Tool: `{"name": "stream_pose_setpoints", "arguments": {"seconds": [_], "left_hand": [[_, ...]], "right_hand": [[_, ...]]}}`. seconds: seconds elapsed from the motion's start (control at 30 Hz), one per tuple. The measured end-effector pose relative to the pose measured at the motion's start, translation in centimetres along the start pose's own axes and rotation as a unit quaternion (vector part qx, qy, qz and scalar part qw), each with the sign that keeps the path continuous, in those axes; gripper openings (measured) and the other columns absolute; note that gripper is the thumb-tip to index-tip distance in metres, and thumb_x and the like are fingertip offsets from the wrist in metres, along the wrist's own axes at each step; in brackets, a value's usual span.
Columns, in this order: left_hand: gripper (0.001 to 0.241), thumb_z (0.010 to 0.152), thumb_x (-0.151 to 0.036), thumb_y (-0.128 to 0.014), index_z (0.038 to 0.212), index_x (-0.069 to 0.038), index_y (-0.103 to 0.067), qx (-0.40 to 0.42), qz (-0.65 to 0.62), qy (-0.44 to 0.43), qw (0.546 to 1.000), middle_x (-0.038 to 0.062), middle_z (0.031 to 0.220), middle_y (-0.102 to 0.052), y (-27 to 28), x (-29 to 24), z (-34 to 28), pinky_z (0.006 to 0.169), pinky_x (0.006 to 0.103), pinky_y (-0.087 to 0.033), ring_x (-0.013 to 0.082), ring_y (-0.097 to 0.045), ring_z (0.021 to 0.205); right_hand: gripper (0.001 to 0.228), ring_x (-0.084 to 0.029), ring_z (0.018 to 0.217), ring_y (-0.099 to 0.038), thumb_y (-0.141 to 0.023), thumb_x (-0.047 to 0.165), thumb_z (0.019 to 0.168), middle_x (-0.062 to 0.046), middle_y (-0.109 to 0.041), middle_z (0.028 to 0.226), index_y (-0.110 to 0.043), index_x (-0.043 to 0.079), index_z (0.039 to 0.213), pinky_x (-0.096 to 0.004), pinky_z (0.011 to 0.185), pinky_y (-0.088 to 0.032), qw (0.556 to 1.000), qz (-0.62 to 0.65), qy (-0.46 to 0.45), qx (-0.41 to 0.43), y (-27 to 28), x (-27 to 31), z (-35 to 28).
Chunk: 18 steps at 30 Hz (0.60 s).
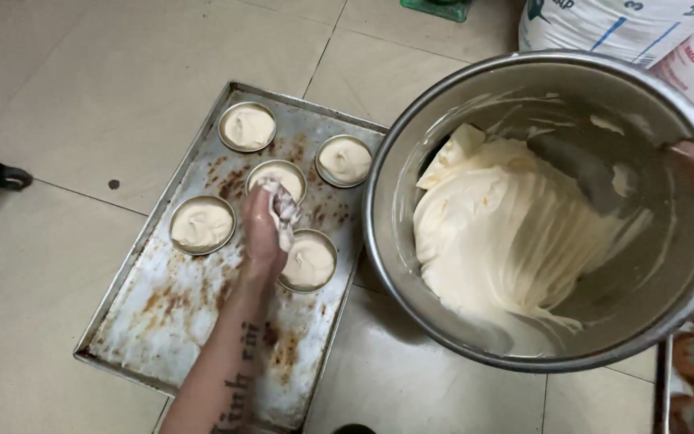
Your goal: Filling small baking molds with batter from a large bowl using hands
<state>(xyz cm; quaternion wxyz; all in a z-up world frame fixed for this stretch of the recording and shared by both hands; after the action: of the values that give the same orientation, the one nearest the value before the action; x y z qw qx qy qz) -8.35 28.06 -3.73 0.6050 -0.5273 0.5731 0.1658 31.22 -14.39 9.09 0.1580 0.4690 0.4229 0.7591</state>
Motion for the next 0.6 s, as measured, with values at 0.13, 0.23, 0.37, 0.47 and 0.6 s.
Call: {"name": "stream_pose_setpoints", "arguments": {"seconds": [0.13, 0.23, 0.37, 0.47, 0.6], "left_hand": [[0.008, 0.094, -0.021, -0.050, 0.089, -0.015, -0.051, 0.149, -0.242, 0.036, 0.958, -0.001, 0.072, -0.046, -5.3, -5.1, -1.5, 0.059, 0.0267, -0.037, 0.0095, -0.043, 0.061], [0.014, 0.095, -0.023, -0.044, 0.087, -0.013, -0.050, 0.225, -0.221, 0.020, 0.949, 0.001, 0.071, -0.049, -10.6, -6.0, -5.1, 0.060, 0.0309, -0.043, 0.0129, -0.046, 0.062], [0.027, 0.100, -0.025, -0.044, 0.092, -0.005, -0.059, 0.219, -0.305, 0.084, 0.923, 0.006, 0.077, -0.059, -15.0, -6.1, -8.5, 0.063, 0.0306, -0.047, 0.0152, -0.055, 0.067], [0.028, 0.096, -0.029, -0.048, 0.082, -0.009, -0.061, 0.239, -0.368, 0.110, 0.892, 0.007, 0.074, -0.063, -17.4, -9.2, -10.2, 0.060, 0.0318, -0.049, 0.0162, -0.058, 0.061], [0.033, 0.094, -0.037, -0.049, 0.080, -0.008, -0.057, 0.286, -0.374, 0.092, 0.878, 0.010, 0.072, -0.058, -19.3, -11.7, -9.7, 0.062, 0.0339, -0.046, 0.0202, -0.056, 0.062]], "right_hand": [[0.021, -0.020, 0.065, -0.053, -0.060, -0.008, 0.094, -0.015, -0.062, 0.086, -0.064, -0.005, 0.114, -0.031, 0.055, -0.043, 0.997, 0.070, -0.034, 0.004, -1.4, 15.0, -5.9], [0.039, -0.022, 0.054, -0.051, -0.058, -0.008, 0.090, -0.018, -0.068, 0.084, -0.065, -0.001, 0.128, -0.032, 0.046, -0.038, 0.995, 0.018, -0.089, 0.041, -1.0, 22.4, -7.3], [0.030, -0.017, 0.053, -0.046, -0.055, -0.007, 0.091, -0.011, -0.064, 0.077, -0.070, 0.003, 0.115, -0.031, 0.045, -0.034, 0.979, 0.091, -0.173, 0.059, 0.2, 22.7, -7.5], [0.031, -0.021, 0.058, -0.054, -0.053, -0.007, 0.092, -0.015, -0.064, 0.083, -0.067, 0.003, 0.117, -0.031, 0.047, -0.043, 0.962, 0.127, -0.241, 0.029, 1.7, 18.7, -7.2], [0.033, -0.022, 0.071, -0.057, -0.051, -0.006, 0.090, -0.016, -0.061, 0.091, -0.061, -0.001, 0.121, -0.032, 0.060, -0.046, 0.943, 0.173, -0.282, -0.031, 3.6, 12.1, -8.5]]}}
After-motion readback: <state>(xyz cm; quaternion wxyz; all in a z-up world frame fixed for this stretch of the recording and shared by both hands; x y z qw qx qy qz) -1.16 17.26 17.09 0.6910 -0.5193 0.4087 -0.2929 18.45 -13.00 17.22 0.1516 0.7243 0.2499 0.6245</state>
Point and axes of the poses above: each hand's wrist, its own z-axis towards the middle knuckle, its own y-axis out of the back of the hand, x = y × z, the point moved 1 cm from there along z, towards the middle knuckle
